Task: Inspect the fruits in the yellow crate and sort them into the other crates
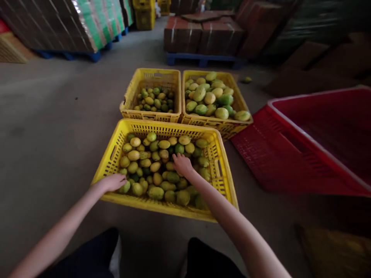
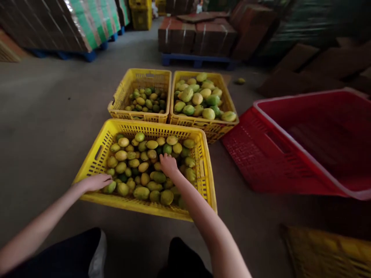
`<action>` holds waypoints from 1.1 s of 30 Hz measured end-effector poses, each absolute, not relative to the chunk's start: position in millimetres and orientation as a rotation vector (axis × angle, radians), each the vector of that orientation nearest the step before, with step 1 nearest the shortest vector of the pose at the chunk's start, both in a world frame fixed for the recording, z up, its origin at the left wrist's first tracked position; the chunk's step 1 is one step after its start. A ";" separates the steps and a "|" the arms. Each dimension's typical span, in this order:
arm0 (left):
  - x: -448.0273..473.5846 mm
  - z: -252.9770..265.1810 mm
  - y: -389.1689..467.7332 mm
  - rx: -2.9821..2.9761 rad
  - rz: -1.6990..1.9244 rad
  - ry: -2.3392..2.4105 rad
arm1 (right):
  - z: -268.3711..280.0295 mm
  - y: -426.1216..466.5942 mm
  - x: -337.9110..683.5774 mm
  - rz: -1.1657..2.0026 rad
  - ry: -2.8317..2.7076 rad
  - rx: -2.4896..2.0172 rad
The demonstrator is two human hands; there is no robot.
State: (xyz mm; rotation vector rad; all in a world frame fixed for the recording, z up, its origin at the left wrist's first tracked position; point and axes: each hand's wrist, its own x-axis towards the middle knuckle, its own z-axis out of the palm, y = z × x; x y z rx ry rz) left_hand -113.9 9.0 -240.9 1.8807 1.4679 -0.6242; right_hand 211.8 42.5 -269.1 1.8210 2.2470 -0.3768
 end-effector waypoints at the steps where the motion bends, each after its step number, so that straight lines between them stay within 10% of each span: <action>1: -110.0 -237.9 9.0 1.887 -0.676 1.474 | -273.4 40.5 212.9 -0.359 2.258 1.835; 8: -40.1 -227.5 49.6 1.869 -0.968 1.400 | -273.9 35.4 209.6 -0.473 2.012 2.051; 16: 4.5 -197.4 111.6 2.408 -0.290 1.392 | -261.8 53.7 234.1 -0.828 2.094 2.090; 24: -77.8 -234.9 132.8 2.162 -0.190 1.869 | -221.3 63.8 240.5 -3.400 1.454 2.036; 33: -61.5 -258.2 128.3 1.933 0.335 1.876 | -240.4 60.9 246.8 -3.498 0.943 2.267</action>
